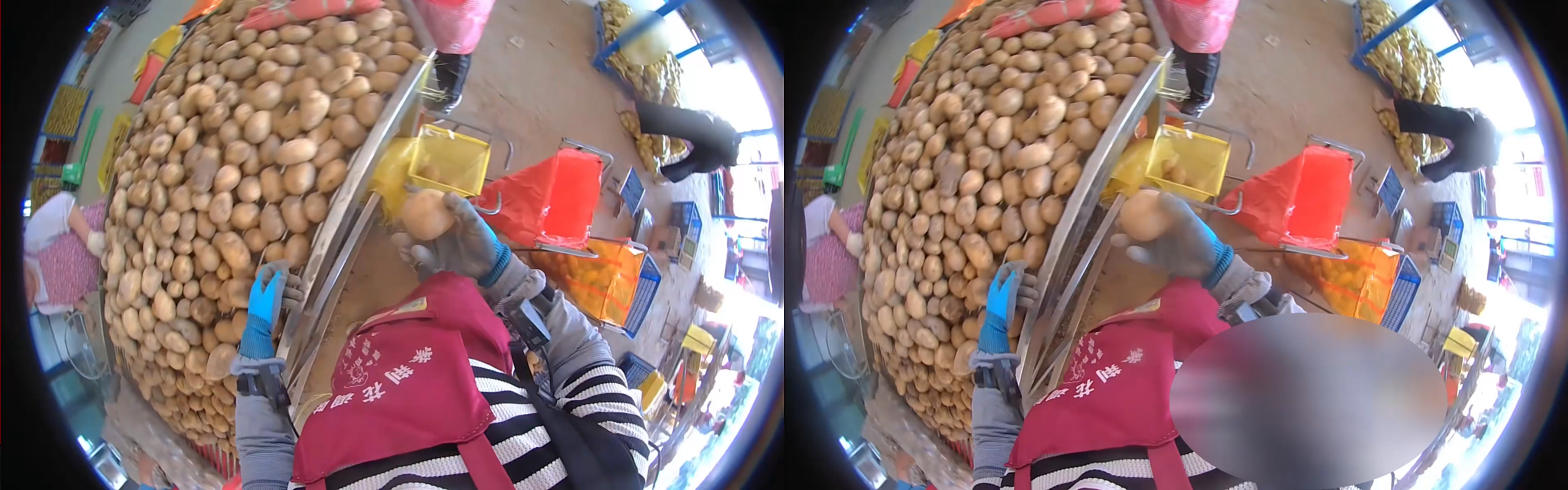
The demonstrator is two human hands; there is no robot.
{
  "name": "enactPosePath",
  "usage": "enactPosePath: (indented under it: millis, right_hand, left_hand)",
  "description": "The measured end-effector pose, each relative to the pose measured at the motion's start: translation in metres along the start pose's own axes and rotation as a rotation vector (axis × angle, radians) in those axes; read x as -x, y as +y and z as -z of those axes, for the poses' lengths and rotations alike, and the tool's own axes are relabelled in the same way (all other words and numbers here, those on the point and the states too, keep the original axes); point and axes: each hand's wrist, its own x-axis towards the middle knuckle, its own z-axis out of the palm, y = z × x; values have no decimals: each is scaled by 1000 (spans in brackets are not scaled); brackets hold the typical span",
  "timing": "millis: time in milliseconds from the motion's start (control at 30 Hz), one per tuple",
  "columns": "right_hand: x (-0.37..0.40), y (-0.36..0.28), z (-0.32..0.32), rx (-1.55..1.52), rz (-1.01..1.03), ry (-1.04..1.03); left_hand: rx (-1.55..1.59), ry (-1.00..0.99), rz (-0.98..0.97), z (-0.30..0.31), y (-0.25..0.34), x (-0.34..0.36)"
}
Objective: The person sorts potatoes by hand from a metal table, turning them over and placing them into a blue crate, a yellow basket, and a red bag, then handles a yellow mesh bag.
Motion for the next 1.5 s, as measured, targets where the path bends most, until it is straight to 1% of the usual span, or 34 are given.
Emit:
enactPosePath:
  millis: [33,100,200,233,267,300,333,367,400,467,500,600,633,667,700,733,767,800,833,900,933,1000,1033,1133,1167,1200,1267,1333,1367,1400,1467,1500]
  right_hand:
    - [8,-9,-1,1,39,30]
    - [19,-23,-15,-112,66,150]
    - [23,-42,9,-277,-42,-103]
    - [23,-47,9,-260,-45,-75]
    - [21,-51,8,-242,-60,-57]
    - [16,-55,8,-221,-88,-48]
    - [10,-63,30,-64,20,177]
    - [5,-70,66,104,128,393]
    - [1,-76,110,973,435,432]
    - [-14,-93,128,1017,267,942]
    - [-24,-95,118,1145,21,1100]
    - [-74,-64,98,1719,226,613]
    - [-101,-41,68,1746,338,484]
    - [-125,-17,13,1848,347,363]
    - [-150,9,-33,1943,353,237]
    - [-180,33,-51,2087,339,2]
    - [-210,57,-67,2216,323,-244]
    - [-235,85,-80,2208,362,-547]
    - [-254,115,-74,2315,308,-678]
    - [-278,163,-86,2482,92,-795]
    - [-287,171,-85,2495,104,-774]
    - [-304,181,-84,2534,136,-706]
    - [-307,179,-81,2487,119,-592]
    - [-317,177,-29,1748,12,-1]
    - [-316,181,-12,1688,-20,109]
    - [-299,190,-15,1740,-2,42]
    - [-265,214,-52,1839,30,-112]
    - [-253,212,-106,1729,-206,-164]
    - [-254,210,-117,1772,-225,-206]
    - [-255,209,-129,1815,-242,-249]
    - [-277,198,-141,2104,-38,-366]
    - [-300,188,-139,2368,275,-382]
  left_hand:
    - [-17,56,17,-1,-5,-13]
    - [-41,182,43,1,-18,-30]
    - [100,234,84,6,-37,-27]
    - [168,209,56,-1,-30,-18]
    - [216,260,70,-9,-24,-9]
    - [284,237,100,-11,-19,-6]
    - [355,223,123,-6,-16,-1]
    - [392,175,99,2,-17,5]
    - [430,126,73,11,-23,13]
    - [581,48,-12,32,-51,19]
    - [450,180,-16,26,-35,35]
    - [543,270,-43,46,-49,60]
    - [449,333,-23,57,-66,65]
    - [465,328,-31,63,-75,70]
    - [480,325,-36,70,-83,75]
    - [494,324,-41,78,-90,81]
    - [440,324,-54,82,-88,87]
    - [386,325,-63,82,-78,93]
    - [332,323,-72,85,-70,98]
    - [300,278,-124,98,-60,102]
    - [283,249,-150,103,-59,102]
    - [390,159,-186,114,-61,98]
    - [444,108,-204,119,-62,93]
    - [539,55,-395,116,-60,63]
    - [540,80,-420,112,-55,53]
    - [543,106,-444,107,-46,45]
    - [545,171,-497,105,-30,32]
    - [723,76,-394,117,-24,24]
    - [807,35,-336,123,-22,23]
    - [939,-54,-350,129,-20,23]
    - [1179,-235,-375,138,-11,27]
    - [1172,-293,-417,137,-4,30]
